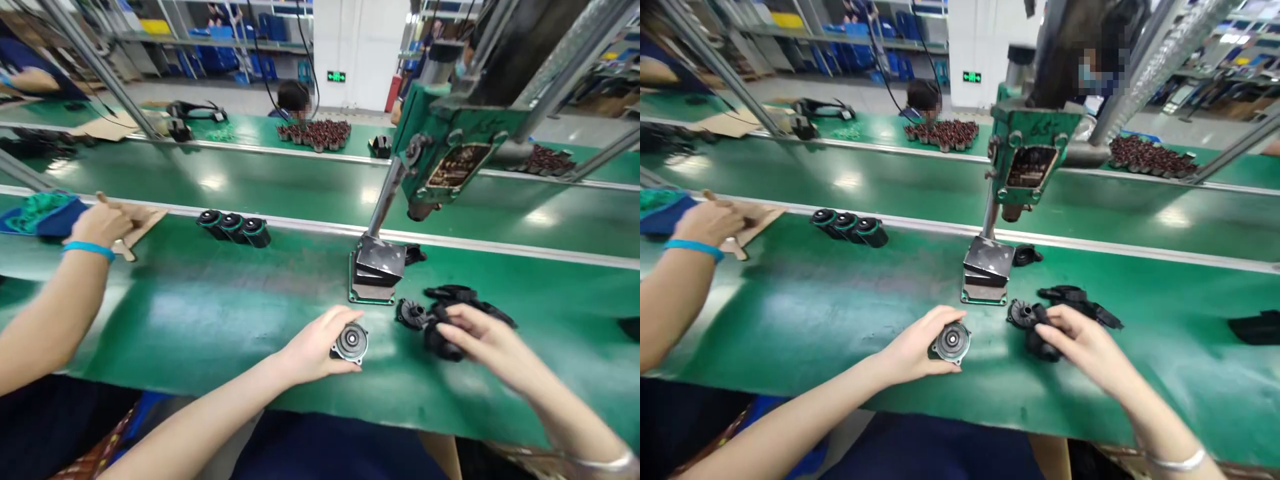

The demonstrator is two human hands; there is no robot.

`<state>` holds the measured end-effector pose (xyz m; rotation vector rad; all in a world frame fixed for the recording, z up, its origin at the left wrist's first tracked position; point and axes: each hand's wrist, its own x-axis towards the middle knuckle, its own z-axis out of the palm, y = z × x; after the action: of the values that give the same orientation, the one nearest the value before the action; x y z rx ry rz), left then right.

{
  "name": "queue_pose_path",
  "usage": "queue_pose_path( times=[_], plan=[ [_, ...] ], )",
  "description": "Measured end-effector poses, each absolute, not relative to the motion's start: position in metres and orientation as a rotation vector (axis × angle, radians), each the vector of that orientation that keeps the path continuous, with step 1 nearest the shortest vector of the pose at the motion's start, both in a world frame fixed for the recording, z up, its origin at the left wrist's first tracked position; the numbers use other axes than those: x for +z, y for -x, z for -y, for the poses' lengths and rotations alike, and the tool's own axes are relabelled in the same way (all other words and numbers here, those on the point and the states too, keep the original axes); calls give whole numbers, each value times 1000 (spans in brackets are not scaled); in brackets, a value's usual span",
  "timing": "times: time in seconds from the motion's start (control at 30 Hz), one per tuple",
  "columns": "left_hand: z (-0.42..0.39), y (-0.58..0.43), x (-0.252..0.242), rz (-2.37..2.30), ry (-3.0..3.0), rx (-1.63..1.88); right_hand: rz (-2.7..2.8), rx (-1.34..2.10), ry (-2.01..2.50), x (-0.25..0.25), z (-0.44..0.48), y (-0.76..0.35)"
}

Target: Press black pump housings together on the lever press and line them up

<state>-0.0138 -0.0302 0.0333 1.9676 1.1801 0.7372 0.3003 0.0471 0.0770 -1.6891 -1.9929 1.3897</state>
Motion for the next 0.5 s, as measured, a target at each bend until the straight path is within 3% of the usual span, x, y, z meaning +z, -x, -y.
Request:
queue_pose_path(
  times=[0.1, 0.27, 0.4, 0.5],
  plan=[
    [29, 3, 22, -1161, -1935, 752, 1974, 1242, 1826, 37, -5, -289],
    [16, 23, 30, -1191, -2085, 826, 2210, 206, 1716, 8, 22, -300],
    [-42, 112, 67, -1902, -2176, 1051, 2382, -8, 1292, 6, 26, -307],
    [-92, 189, 91, -2421, -1931, 627, 2477, -42, 1197, 0, 27, -301]
  ],
)
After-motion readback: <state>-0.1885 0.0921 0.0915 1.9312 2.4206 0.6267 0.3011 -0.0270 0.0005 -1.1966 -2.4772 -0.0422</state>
